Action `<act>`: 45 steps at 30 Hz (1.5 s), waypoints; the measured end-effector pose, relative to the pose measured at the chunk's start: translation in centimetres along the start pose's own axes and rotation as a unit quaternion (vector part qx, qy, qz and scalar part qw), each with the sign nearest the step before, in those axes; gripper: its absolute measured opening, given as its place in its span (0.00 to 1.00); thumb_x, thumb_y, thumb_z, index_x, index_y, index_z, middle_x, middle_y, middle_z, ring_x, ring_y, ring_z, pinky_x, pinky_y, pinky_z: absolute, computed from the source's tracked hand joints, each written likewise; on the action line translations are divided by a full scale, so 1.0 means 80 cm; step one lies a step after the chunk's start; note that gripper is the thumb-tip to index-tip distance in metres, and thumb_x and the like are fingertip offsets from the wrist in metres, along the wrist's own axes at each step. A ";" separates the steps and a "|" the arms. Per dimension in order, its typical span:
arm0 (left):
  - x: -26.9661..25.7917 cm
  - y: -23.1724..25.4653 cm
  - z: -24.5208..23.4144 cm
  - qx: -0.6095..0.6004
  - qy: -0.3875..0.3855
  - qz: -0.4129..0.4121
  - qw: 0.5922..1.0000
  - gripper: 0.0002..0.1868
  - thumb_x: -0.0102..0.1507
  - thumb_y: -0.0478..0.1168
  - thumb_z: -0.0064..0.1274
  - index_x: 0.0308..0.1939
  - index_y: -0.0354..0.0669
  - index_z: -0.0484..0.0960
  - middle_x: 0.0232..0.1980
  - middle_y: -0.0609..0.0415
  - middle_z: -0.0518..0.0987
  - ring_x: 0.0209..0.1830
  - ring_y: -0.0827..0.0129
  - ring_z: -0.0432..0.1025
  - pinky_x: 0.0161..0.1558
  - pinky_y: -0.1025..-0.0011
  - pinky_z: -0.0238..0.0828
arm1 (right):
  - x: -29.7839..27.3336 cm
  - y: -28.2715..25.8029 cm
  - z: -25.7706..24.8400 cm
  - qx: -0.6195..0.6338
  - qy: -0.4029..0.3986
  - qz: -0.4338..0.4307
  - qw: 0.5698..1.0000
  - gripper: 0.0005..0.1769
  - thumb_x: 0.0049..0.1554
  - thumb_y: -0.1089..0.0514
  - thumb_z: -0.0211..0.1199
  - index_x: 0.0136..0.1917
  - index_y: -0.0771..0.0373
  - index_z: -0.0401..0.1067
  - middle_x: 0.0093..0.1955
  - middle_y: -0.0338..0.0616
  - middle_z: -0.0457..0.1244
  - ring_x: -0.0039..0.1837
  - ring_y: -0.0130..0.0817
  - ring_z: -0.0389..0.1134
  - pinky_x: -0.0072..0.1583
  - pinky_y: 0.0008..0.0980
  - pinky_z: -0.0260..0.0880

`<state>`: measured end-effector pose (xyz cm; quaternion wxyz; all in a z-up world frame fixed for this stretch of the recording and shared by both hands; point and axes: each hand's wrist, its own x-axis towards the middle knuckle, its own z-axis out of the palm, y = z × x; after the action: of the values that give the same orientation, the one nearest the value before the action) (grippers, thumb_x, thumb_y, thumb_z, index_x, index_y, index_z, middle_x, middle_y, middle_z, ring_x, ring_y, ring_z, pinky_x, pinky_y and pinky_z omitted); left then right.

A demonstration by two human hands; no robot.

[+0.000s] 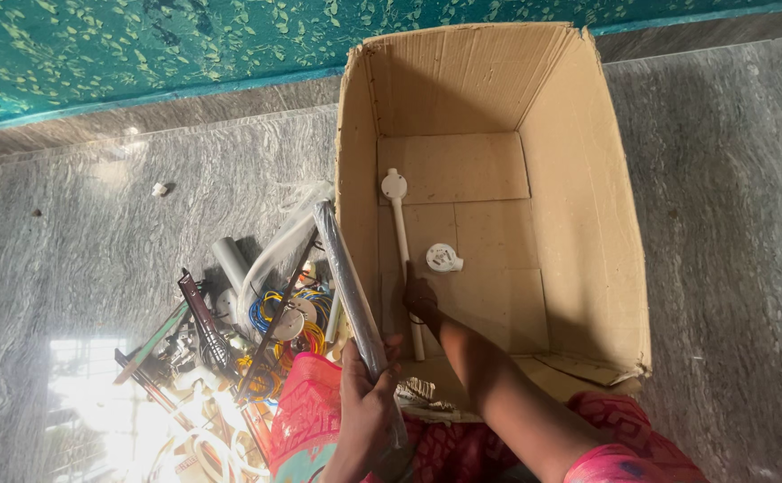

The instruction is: The person sits on the floor and handles various white plastic plumbing fittings and pipes, picking them up from a pile and placing them into a cardboard box. The person also briefly assembles a pipe with a fitting before placing the components into the box.

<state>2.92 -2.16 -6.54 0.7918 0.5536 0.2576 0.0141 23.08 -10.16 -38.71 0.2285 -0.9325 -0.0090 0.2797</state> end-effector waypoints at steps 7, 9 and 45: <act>0.002 0.001 0.000 0.023 0.006 0.001 1.000 0.21 0.59 0.20 0.45 0.55 0.39 0.71 0.54 0.51 0.78 0.55 0.68 0.72 0.59 0.69 0.67 | -0.001 -0.007 0.008 0.065 -0.031 0.106 0.992 0.30 0.56 0.60 0.68 0.66 0.67 0.56 0.61 0.67 0.63 0.61 0.58 0.70 0.55 0.50 0.77; 0.002 0.000 0.003 0.006 0.024 -0.007 1.000 0.22 0.59 0.20 0.45 0.55 0.39 0.71 0.54 0.50 0.77 0.55 0.67 0.72 0.59 0.69 0.67 | -0.004 -0.010 0.012 0.073 -0.061 0.114 0.989 0.30 0.55 0.59 0.69 0.64 0.67 0.57 0.61 0.66 0.63 0.61 0.57 0.70 0.55 0.49 0.77; 0.081 -0.062 -0.001 0.093 0.094 0.198 0.971 0.19 0.57 0.30 0.51 0.52 0.37 0.72 0.40 0.52 0.75 0.39 0.67 0.71 0.41 0.68 0.70 | -0.016 -0.067 -0.133 -0.102 0.067 -0.345 0.931 0.09 0.60 0.60 0.56 0.49 0.62 0.77 0.41 0.54 0.69 0.43 0.49 0.72 0.45 0.48 0.72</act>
<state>7.20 -2.00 -13.47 0.6904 0.6611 0.2163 0.1986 28.16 -10.01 -27.90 0.2142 -0.9068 -0.3433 0.1179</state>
